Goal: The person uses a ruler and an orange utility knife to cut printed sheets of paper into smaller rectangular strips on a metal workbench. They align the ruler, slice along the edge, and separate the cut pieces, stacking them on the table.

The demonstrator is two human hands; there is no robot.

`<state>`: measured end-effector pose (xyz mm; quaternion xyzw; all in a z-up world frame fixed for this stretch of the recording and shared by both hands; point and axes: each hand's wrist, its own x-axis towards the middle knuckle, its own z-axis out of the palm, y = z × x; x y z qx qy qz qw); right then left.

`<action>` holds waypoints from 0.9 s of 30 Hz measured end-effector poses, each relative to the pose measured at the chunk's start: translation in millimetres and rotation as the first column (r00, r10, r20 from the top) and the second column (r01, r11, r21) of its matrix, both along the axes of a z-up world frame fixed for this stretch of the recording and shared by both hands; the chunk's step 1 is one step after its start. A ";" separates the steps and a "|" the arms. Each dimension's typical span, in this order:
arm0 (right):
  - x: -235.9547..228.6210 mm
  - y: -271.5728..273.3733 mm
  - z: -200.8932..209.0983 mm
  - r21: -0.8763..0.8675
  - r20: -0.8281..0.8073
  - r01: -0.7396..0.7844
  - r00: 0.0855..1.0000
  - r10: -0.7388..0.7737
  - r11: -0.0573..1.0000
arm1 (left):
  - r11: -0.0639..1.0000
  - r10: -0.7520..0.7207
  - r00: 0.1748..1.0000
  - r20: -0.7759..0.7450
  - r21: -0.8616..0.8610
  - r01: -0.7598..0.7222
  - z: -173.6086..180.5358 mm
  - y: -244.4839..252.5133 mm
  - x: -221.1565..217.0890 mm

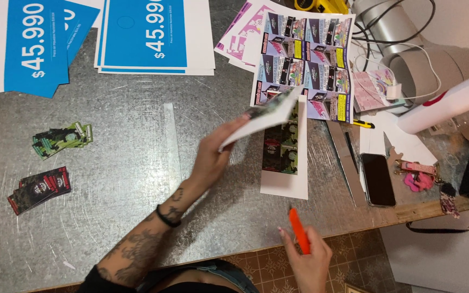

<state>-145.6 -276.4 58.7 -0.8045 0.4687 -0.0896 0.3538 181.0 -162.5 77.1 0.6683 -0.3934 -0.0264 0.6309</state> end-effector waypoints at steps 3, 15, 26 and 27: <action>7.9 17.7 -44.5 -0.210 0.231 -0.453 0.838 0.495 0.866 | 0.993 0.039 0.996 0.080 -0.114 -0.029 71.0 80.6 14.9; 140.0 128.8 6.6 -0.375 0.038 -0.923 0.084 0.996 0.092 | 0.898 0.418 0.908 -0.005 0.150 -0.413 41.9 282.7 -12.7; 95.0 120.9 -25.9 -0.295 0.119 -0.922 0.224 0.967 0.250 | 0.900 0.433 0.844 -0.316 0.197 -0.388 28.6 334.2 -17.8; 87.8 118.3 -29.8 -0.310 0.146 -0.913 0.230 0.962 0.266 | 0.912 0.409 0.838 -0.362 0.176 -0.370 29.8 335.4 -16.9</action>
